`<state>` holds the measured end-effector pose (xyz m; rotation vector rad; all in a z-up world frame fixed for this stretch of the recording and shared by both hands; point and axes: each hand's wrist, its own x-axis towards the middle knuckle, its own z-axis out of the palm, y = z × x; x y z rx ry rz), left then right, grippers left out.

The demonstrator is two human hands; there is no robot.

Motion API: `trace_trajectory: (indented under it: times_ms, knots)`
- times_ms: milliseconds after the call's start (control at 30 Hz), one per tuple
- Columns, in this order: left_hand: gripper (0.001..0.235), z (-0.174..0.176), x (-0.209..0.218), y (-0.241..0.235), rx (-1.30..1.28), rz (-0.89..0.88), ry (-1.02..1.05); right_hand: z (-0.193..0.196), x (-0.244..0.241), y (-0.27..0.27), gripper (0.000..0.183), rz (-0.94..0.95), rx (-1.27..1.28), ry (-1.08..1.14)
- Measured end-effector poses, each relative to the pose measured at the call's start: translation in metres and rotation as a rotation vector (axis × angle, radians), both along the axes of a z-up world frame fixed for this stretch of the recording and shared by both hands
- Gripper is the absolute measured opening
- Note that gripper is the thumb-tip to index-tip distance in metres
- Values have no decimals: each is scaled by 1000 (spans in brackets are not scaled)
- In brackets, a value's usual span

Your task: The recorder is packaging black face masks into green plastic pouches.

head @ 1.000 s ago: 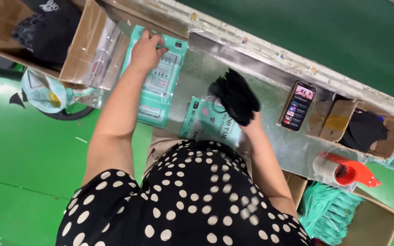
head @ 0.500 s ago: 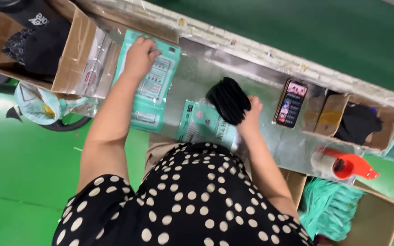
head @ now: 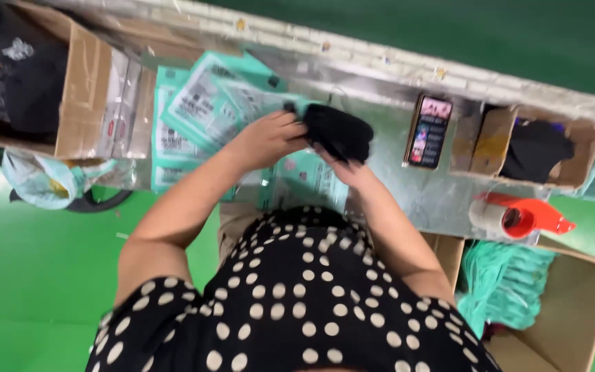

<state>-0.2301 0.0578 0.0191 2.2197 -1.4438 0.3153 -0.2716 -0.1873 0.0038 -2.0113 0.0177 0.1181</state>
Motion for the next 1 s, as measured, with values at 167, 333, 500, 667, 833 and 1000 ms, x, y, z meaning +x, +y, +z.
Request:
trace_trajectory:
  times_ms: [167, 333, 500, 667, 833, 1000]
  knots:
    - [31, 26, 4, -8, -336, 163, 95, -45, -8, -16, 51, 175, 150, -116]
    - [17, -2, 2, -2, -438, 495, 406, -59, -19, -28, 45, 120, 413, 37]
    - [7, 36, -4, -25, -416, 351, 315, -22, -18, -11, 27, 393, 78, 226]
    - [8, 4, 1, -36, -261, 450, 214, -6, -11, -21, 19, 499, -56, 43]
    - [16, 37, -1, -14, -373, 425, 408, 14, -12, -24, 23, 343, 92, -135]
    - [11, 51, -16, -32, -154, 216, 370, -8, -13, -18, 26, 236, 244, 14]
